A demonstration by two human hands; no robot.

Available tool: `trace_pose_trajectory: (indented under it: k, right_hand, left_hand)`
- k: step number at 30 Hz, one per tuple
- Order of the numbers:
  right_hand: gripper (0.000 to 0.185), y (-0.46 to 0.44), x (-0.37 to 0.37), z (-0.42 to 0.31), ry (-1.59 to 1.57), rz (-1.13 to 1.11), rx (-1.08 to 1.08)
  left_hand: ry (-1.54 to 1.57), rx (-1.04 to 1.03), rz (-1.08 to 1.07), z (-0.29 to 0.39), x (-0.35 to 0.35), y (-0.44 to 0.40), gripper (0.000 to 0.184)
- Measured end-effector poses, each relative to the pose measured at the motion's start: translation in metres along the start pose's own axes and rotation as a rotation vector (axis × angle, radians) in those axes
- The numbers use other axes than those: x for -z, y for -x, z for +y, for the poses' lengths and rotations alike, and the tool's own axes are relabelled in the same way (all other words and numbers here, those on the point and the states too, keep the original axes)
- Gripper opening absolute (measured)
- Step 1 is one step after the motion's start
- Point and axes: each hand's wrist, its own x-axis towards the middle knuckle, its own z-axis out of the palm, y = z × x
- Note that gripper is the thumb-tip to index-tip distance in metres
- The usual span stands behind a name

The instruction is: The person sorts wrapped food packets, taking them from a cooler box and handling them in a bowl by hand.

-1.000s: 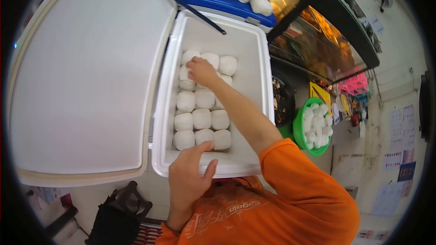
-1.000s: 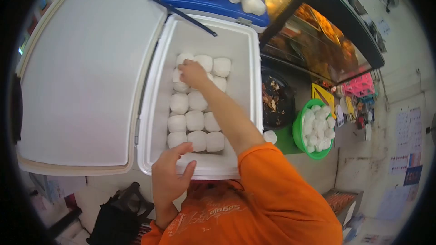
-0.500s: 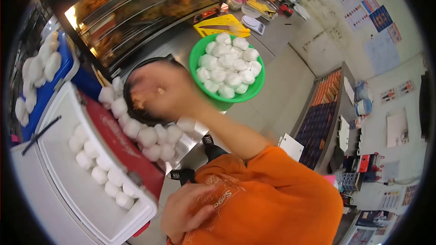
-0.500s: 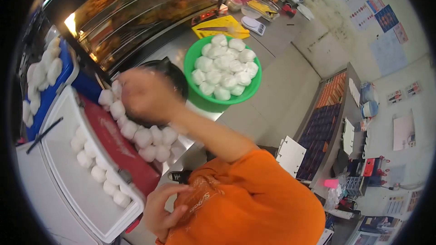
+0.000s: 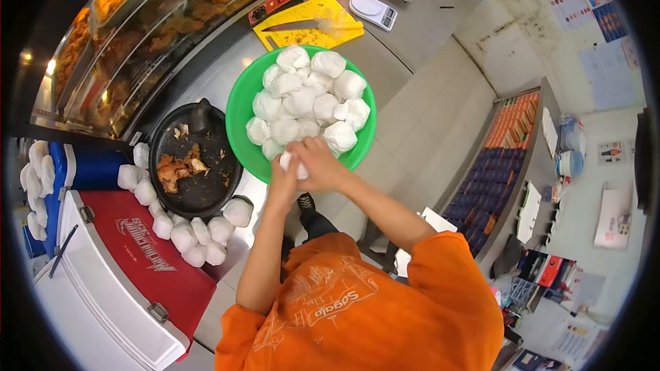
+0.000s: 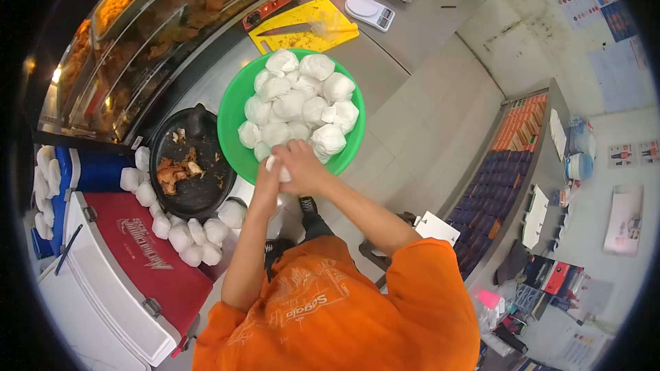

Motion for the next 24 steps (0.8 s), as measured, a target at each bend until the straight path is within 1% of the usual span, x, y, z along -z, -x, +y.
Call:
trace_pose_trajectory:
  k: [1, 2, 5, 7, 10, 13, 14, 15, 16, 17, 18, 19, 20, 21, 23, 24]
  right_hand:
    - [0.077, 0.008, 0.008, -0.007, -0.070, 0.037, 0.071]
    - [0.076, 0.013, 0.013, -0.008, -0.142, 0.076, 0.143]
    - [0.075, 0.008, 0.044, 0.044, -0.295, -0.128, 0.155]
    - [0.081, -0.009, 0.070, 0.064, 0.342, -0.300, 0.077]
    - [0.077, -0.025, 0.058, 0.093, 0.647, -0.527, 0.101]
    - [0.072, -0.053, 0.063, 0.065, 0.754, -0.832, -0.045]
    - [0.069, -0.052, 0.058, 0.073, 0.740, -0.795, -0.021]
    - [0.066, -0.048, 0.056, 0.081, 0.728, -0.760, 0.017]
    - [0.069, -0.045, 0.059, 0.077, 0.709, -0.701, 0.072]
    - [0.076, -0.037, 0.059, 0.084, 0.598, -0.640, 0.098]
    - [0.082, -0.031, 0.052, 0.098, 0.514, -0.603, 0.020]
    - [0.082, -0.029, 0.055, 0.095, 0.357, -0.495, 0.073]
    - [0.079, -0.079, 0.030, 0.066, 0.324, -0.554, 0.064]
    - [0.071, -0.044, 0.057, 0.029, 0.002, -0.359, 0.172]
    - [0.066, -0.066, 0.048, -0.045, -0.044, -0.373, -0.121]
    - [0.066, -0.077, 0.037, -0.095, -0.147, -0.264, -0.044]
  left_hand:
    - [0.106, 0.050, -0.018, 0.002, -0.003, -0.001, 0.057]
    - [0.202, 0.118, -0.027, 0.015, -0.005, 0.008, 0.051]
    - [0.325, 0.063, -0.049, 0.000, 0.016, 0.008, 0.047]
    - [0.430, 0.060, -0.027, 0.008, 0.024, 0.027, 0.047]
    - [0.512, 0.004, -0.042, 0.010, 0.044, 0.052, 0.050]
    - [0.541, -0.017, 0.018, 0.002, 0.075, 0.095, 0.057]
    - [0.558, -0.070, -0.048, -0.002, 0.088, 0.111, 0.066]
    - [0.530, -0.056, -0.013, 0.005, 0.093, 0.133, 0.073]
    - [0.501, -0.083, -0.026, 0.000, 0.101, 0.149, 0.072]
    - [0.470, -0.115, -0.016, -0.004, 0.112, 0.169, 0.071]
    - [0.329, -0.127, -0.033, 0.002, 0.121, 0.192, 0.071]
    - [0.192, -0.132, -0.036, 0.014, 0.129, 0.218, 0.071]
    - [0.143, -0.198, -0.058, 0.017, 0.138, 0.243, 0.072]
    - [0.087, -0.259, -0.075, 0.020, 0.147, 0.266, 0.073]
    - [0.249, -0.299, -0.143, 0.032, 0.165, 0.314, 0.078]
    - [0.391, -0.291, -0.155, 0.035, 0.174, 0.336, 0.081]
